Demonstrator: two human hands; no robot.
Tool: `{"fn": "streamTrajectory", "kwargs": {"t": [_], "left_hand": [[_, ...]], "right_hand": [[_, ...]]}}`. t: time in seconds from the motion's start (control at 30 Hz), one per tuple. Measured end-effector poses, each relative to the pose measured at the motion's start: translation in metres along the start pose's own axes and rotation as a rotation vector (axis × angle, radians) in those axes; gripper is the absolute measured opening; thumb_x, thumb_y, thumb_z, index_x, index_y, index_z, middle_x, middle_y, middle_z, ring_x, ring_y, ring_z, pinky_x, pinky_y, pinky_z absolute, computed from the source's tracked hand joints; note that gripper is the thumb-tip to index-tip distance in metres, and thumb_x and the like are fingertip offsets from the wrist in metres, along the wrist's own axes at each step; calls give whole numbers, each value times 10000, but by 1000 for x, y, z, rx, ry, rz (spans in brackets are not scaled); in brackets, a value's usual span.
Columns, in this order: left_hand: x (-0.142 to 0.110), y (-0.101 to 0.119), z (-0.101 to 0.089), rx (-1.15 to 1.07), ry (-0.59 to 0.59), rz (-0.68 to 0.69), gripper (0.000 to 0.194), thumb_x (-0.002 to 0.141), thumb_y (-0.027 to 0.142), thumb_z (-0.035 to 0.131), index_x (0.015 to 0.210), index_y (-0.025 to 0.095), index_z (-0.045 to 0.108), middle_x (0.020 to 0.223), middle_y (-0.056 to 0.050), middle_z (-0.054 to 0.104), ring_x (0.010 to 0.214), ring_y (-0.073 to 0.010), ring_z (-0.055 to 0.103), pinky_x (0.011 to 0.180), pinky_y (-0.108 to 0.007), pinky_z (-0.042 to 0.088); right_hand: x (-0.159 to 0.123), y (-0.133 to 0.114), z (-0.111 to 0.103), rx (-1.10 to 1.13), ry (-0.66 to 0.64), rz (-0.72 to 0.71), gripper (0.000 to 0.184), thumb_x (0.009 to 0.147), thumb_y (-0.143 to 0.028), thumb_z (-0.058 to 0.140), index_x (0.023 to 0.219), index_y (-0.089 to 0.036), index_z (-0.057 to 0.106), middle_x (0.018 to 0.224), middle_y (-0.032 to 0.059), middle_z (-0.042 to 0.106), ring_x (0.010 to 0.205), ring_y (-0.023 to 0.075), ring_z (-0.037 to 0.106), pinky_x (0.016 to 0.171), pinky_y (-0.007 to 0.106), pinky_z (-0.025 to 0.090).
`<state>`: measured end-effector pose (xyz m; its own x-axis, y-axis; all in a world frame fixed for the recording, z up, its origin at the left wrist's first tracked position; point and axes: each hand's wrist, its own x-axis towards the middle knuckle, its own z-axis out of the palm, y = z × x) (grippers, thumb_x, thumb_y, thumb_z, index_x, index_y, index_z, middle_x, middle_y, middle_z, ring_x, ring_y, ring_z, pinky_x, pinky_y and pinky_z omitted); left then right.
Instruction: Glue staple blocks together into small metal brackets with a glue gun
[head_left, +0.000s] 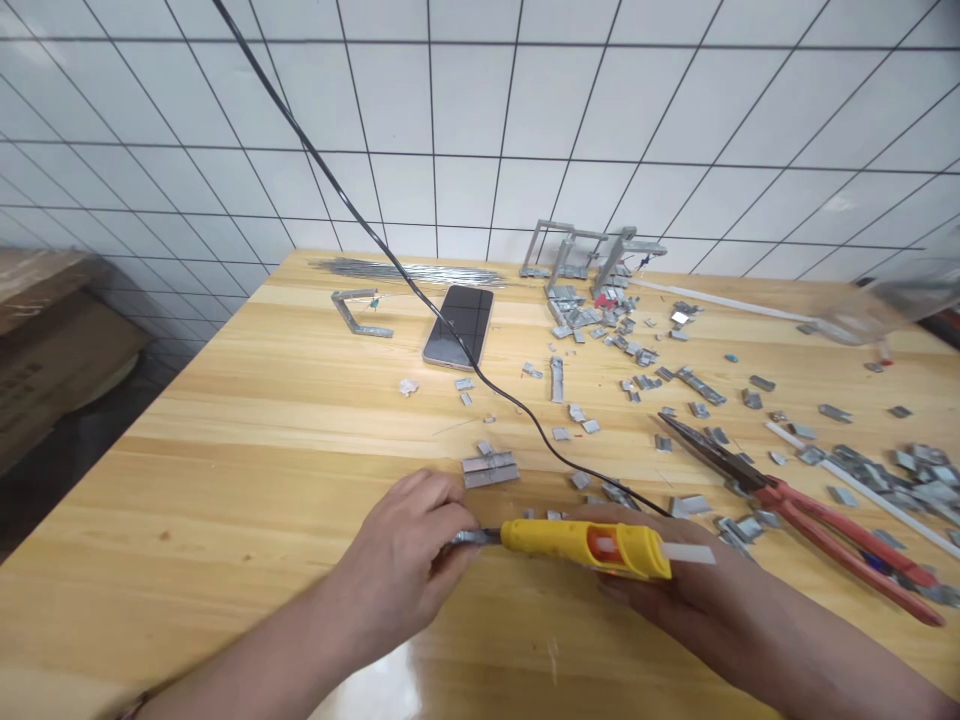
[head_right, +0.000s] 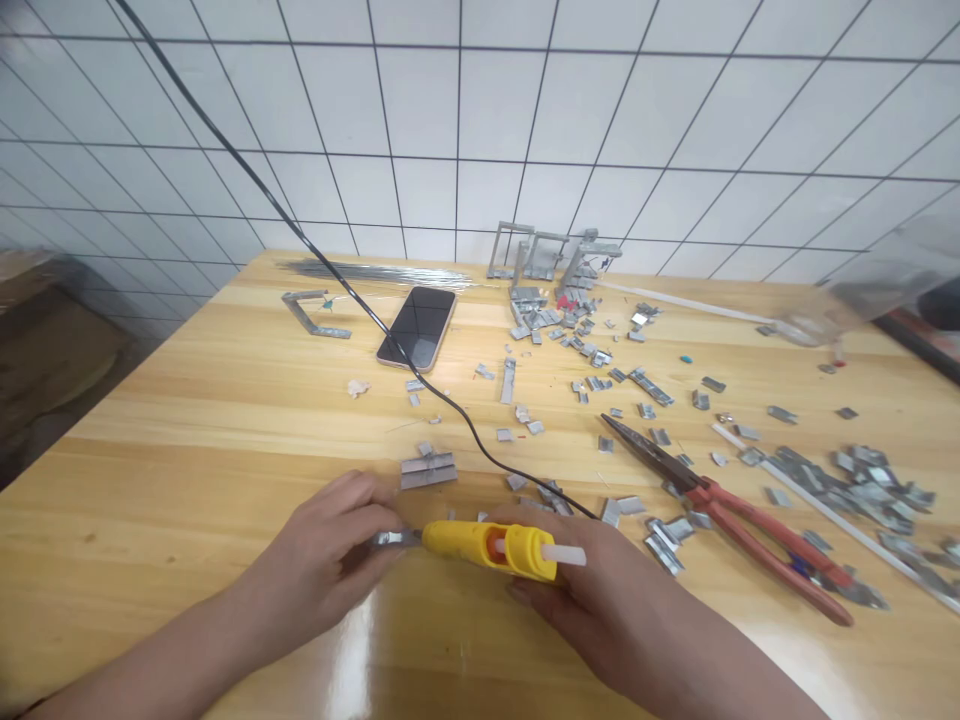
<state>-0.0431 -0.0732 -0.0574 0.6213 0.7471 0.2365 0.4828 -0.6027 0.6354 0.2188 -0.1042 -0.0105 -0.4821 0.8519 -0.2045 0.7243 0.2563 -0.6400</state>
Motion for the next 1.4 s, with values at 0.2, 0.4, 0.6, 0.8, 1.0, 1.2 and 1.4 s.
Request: {"fn": "streamTrajectory", "kwargs": {"t": [0.2,0.4,0.6,0.8,1.0,1.2,1.4], "left_hand": [[-1,0,0,-4,7,5,124,859,82,531,835,155,628,826,-48,567,784,-185,500,685,-305,399],[0,-2,1,-1,7,8,121,857,82,533,840,159,626,834,-48,567,787,-186,502,687,-307,402],[-1,-2,1,1,13,9,128,868,92,526,839,162,630,834,-50,570,791,-189,507,690,-312,406],[-1,-3,2,0,1,10,141,869,96,521,875,166,643,846,-57,576,790,-194,509,690,-321,410],[0,-2,2,3,3,8,137,865,92,522,853,160,640,829,-52,573,779,-192,504,689,-322,410],[-1,-3,2,14,18,20,120,859,90,529,829,160,623,828,-48,574,780,-186,506,689,-314,414],[0,-3,2,20,14,10,112,851,90,538,824,164,618,830,-45,572,779,-184,505,681,-311,417]], "right_hand": [[1,-2,-1,-5,-7,-5,377,908,-211,493,1269,-289,565,1274,38,642,1114,225,616,922,313,520],[-1,-1,0,1,-2,-9,384,901,-196,497,1267,-293,564,1266,38,647,1100,225,626,909,305,526],[1,-3,-1,-7,4,-14,389,899,-192,505,1267,-303,564,1252,37,656,1085,218,635,906,302,529],[0,-2,1,-31,6,6,393,899,-201,499,1277,-291,563,1268,57,646,1117,246,620,920,350,529],[0,4,3,-3,-13,16,406,904,-211,501,1297,-302,536,1294,46,628,1143,236,603,937,338,517],[-2,3,2,28,-28,7,411,908,-208,506,1302,-324,517,1287,22,631,1122,210,607,926,306,513],[-1,-4,-2,16,-10,15,330,902,-217,500,1213,-271,594,1197,51,681,1055,235,643,878,327,542]]}}
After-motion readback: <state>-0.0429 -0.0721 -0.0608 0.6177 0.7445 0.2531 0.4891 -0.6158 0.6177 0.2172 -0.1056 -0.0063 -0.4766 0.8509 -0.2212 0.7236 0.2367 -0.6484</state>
